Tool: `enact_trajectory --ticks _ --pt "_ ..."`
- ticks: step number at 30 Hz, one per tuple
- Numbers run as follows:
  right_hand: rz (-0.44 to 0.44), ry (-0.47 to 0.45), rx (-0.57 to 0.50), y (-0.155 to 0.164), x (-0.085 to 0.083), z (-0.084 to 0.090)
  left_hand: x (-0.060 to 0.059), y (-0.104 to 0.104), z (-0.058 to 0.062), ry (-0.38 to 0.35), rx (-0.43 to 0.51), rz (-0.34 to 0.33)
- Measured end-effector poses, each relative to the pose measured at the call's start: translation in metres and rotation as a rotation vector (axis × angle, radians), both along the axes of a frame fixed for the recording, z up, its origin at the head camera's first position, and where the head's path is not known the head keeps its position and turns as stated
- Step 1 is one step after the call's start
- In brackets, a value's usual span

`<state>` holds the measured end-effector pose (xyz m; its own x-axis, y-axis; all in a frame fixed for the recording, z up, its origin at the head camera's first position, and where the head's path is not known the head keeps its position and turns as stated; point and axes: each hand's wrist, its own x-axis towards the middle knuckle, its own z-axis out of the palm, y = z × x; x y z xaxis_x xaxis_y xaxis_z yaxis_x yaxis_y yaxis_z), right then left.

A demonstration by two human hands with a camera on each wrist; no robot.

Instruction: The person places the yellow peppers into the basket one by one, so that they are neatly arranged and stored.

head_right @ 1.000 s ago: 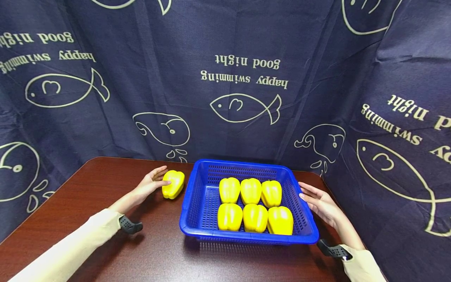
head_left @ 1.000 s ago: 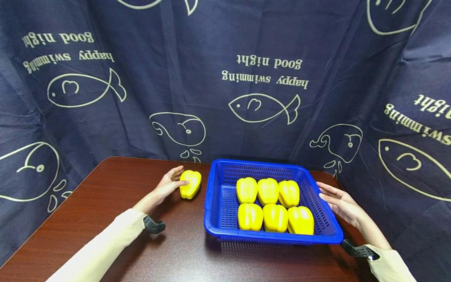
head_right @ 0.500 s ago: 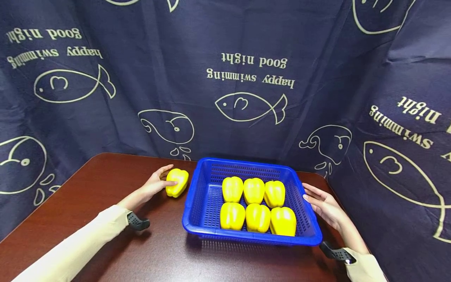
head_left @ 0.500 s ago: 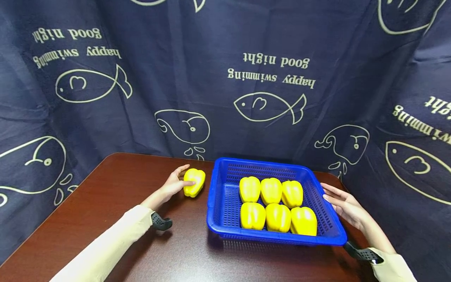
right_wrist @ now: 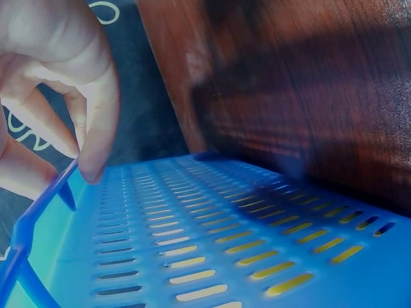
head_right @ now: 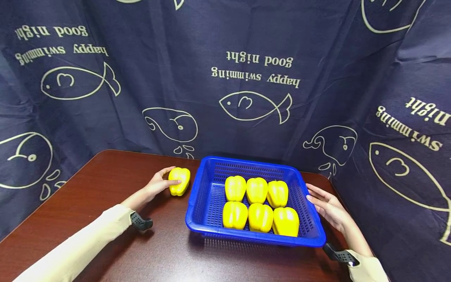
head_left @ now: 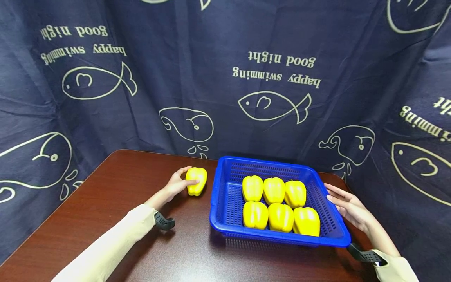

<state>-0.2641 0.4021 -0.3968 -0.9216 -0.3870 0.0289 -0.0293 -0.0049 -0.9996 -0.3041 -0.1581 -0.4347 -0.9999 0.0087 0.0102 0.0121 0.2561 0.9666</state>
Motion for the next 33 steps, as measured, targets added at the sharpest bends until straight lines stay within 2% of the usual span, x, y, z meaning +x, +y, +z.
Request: enact_trajectory --ticks 8,14,20,26,33 --pt "-0.017 -0.015 0.005 -0.001 -0.001 0.0 0.003 0.004 -0.002 0.008 0.021 0.065" --pt "-0.002 -0.004 -0.01 -0.001 -0.002 -0.001 0.008 0.006 0.004 -0.001 0.017 0.125" --pt "-0.003 -0.002 -0.013 0.0 -0.001 0.0 0.015 0.009 0.02 -0.003 0.028 0.151" --pt "0.002 -0.001 -0.023 0.0 0.0 0.001 0.021 0.013 0.036 -0.021 0.097 0.172" --pt "-0.008 0.001 -0.019 0.0 0.001 0.0 0.032 0.019 0.067 -0.002 0.187 0.166"
